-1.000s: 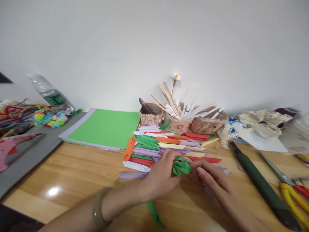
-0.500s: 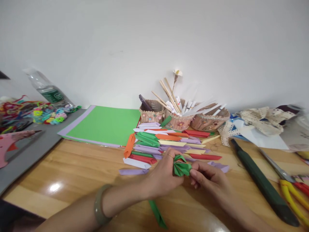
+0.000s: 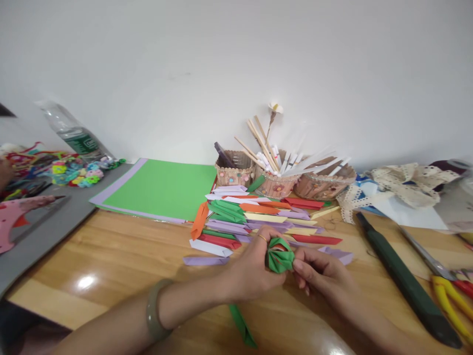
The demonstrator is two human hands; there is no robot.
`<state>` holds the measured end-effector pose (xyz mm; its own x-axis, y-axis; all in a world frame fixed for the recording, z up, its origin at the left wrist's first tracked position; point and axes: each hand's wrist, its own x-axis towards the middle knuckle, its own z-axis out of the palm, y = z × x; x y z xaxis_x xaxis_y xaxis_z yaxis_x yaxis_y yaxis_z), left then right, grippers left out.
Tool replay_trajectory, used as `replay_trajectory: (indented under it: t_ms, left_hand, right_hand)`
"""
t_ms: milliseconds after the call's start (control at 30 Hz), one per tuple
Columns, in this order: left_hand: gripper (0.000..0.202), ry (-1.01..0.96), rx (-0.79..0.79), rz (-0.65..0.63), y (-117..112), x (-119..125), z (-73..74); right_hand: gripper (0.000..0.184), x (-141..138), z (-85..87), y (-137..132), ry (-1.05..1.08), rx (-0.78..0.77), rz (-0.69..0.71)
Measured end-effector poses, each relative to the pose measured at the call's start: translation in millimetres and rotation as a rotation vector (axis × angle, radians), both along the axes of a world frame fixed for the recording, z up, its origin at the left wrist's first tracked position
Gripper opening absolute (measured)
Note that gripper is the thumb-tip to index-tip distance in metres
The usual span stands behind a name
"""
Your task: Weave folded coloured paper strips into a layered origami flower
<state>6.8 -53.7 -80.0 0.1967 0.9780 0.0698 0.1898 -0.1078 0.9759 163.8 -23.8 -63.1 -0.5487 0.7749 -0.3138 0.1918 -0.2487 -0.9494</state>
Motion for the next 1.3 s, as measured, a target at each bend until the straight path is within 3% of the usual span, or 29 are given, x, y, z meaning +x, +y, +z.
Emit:
replay_trajectory:
  t_ms: [200,333,467,567,633,800,900,1133,1300]
  left_hand:
    - [0.032,-0.04,0.012,-0.007,-1.1,-0.5,2.7]
    - [0.036,-0.117,-0.038,-0.047,-0.1,-1.3,1.9]
    - [0.054,-0.36,-0.183,-0.069,3.9,-2.8,-1.7]
    - [0.056,-0.559,-0.331,-0.117,6.4,-3.8,-1.0]
    - [0.055,-0.625,-0.417,-0.132,7.1,-4.3,1.9]
    - [0.048,-0.683,-0.496,-0.161,6.9,-4.2,9.7]
    - [0.05,-0.769,-0.547,-0.153,6.0,-3.4,10.6]
    - [0.039,-0.91,-0.633,-0.247,7.5,-3.6,7.0]
    - [0.034,-0.978,-0.643,-0.192,10.5,-1.2,1.9]
  right_hand:
    - [0.051,-3.2,-1.1,0.3,-0.007,-0.041,0.033]
    - [0.05,-0.2,-2.4,1.7,-0.051,0.042,0.07]
    - [0.044,9.4,-0.6,4.5,-0.126,0.233,0.001]
    - [0.031,16.4,0.7,6.1,-0.097,0.432,-0.14]
    - [0.023,18.4,0.7,5.9,-0.071,0.598,-0.159]
    - [0.054,14.5,-5.0,1.7,-0.1,0.922,0.031]
    - [0.061,10.8,-8.6,0.5,-0.123,1.035,0.053]
    - [0.049,12.4,-10.8,3.0,-0.155,1.169,-0.01]
    - [0.056,14.8,-13.9,2.4,-0.232,1.275,-0.002]
